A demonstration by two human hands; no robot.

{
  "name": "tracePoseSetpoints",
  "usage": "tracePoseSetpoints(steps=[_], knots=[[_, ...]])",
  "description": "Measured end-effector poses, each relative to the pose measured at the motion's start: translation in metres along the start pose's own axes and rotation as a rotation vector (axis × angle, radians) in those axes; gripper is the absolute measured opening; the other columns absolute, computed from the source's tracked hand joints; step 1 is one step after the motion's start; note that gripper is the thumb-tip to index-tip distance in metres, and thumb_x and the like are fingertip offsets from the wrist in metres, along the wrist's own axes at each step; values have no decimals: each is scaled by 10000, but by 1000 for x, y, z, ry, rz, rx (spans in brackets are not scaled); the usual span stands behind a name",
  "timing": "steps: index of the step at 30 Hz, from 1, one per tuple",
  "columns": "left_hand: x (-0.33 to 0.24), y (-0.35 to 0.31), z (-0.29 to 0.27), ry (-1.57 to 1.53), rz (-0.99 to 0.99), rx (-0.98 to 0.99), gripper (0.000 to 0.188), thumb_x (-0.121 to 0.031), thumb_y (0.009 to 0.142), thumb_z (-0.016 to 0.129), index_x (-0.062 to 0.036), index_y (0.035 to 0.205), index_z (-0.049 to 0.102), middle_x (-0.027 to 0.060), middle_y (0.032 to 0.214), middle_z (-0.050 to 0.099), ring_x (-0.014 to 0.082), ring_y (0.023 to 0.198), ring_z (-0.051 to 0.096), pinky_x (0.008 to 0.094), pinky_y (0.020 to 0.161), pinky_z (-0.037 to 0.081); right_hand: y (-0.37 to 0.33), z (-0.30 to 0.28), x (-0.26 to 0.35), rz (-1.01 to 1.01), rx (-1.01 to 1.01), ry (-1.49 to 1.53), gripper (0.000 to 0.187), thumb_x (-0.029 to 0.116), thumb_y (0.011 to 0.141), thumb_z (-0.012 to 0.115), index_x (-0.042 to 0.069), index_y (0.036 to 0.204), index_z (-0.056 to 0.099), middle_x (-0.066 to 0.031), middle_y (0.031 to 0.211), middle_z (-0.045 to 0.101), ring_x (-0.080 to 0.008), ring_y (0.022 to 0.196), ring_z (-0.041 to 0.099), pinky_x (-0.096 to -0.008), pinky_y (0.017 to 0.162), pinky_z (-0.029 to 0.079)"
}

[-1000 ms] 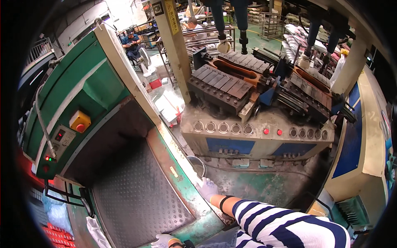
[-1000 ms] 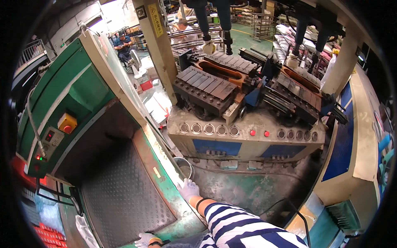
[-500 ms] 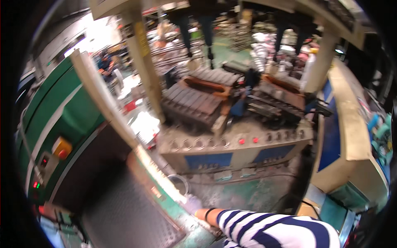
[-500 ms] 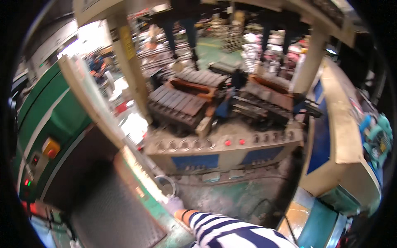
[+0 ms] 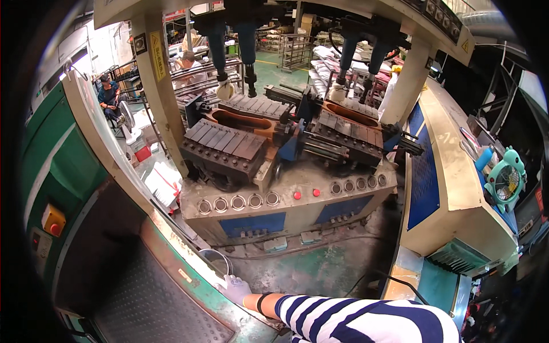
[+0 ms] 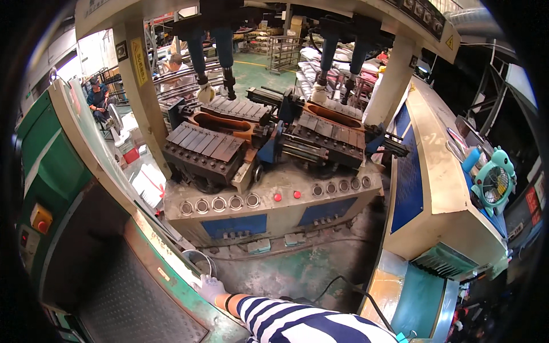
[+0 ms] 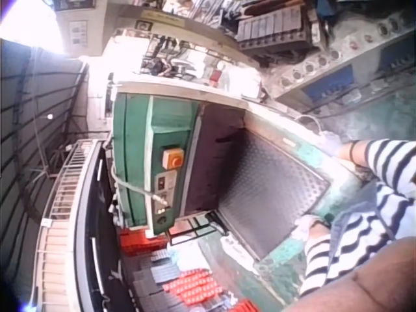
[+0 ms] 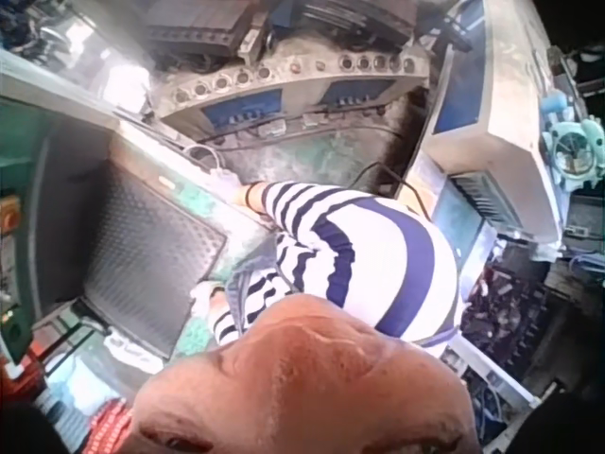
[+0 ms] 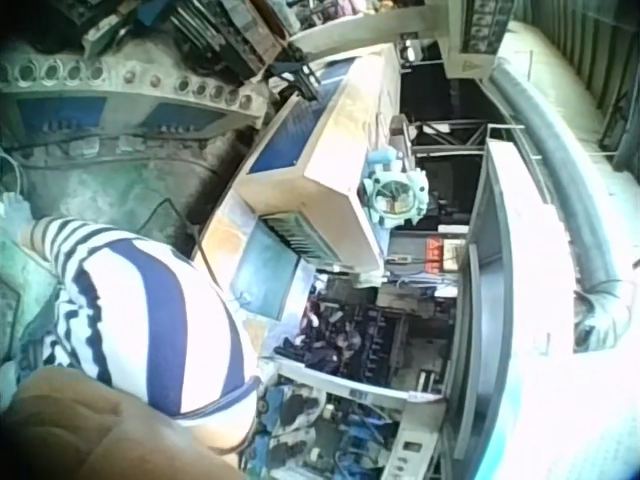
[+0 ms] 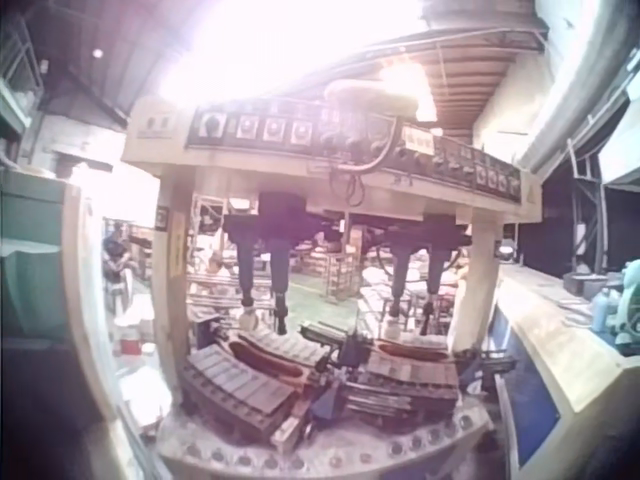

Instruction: Operating industrial machinery for shoe sole attaching and pressing.

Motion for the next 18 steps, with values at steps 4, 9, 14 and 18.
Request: tracePoseSetpoints(steps=[4, 9, 14, 18], knots=[[0, -5, -4, 16, 15, -12, 613, -413, 1025, 355, 29, 1446, 418, 278, 1547, 335, 438, 1435, 311, 554, 1176, 223, 0, 0, 0, 2, -7, 2, 703, 651, 964, 404, 29, 1274, 514, -228, 1280, 579, -392, 1211, 566, -489, 992, 458], [-5, -17, -14, 29, 27, -30, 625, -420, 1018, 370, 35, 1444, 417, 276, 1544, 341, 438, 1435, 314, 559, 1174, 221, 2, 1, 0, 18, 7, -7, 720, 663, 958, 405, 36, 1294, 516, -220, 1299, 574, -389, 1219, 563, -488, 990, 460], [-1, 2, -5, -21, -13, -22, 638, -427, 1011, 385, 41, 1443, 416, 273, 1542, 348, 437, 1434, 317, 564, 1172, 219, 4, 6, -3, 27, -12, -30, 739, 677, 941, 421, 42, 1308, 519, -218, 1288, 583, -390, 1211, 573, -489, 997, 467], [18, 57, 32, -296, -253, -93, 642, -430, 1008, 390, 41, 1444, 414, 269, 1542, 350, 434, 1435, 317, 565, 1171, 218, 7, 16, -6, 26, -61, -57, 765, 701, 907, 448, 72, 1336, 520, -217, 1277, 600, -387, 1173, 598, -494, 977, 485]])
Point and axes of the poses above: each hand's wrist, its own y-axis towards the middle knuckle, its own z-axis out of the palm, x = y × z, the point moved 2 cm from there along y, towards the middle knuckle
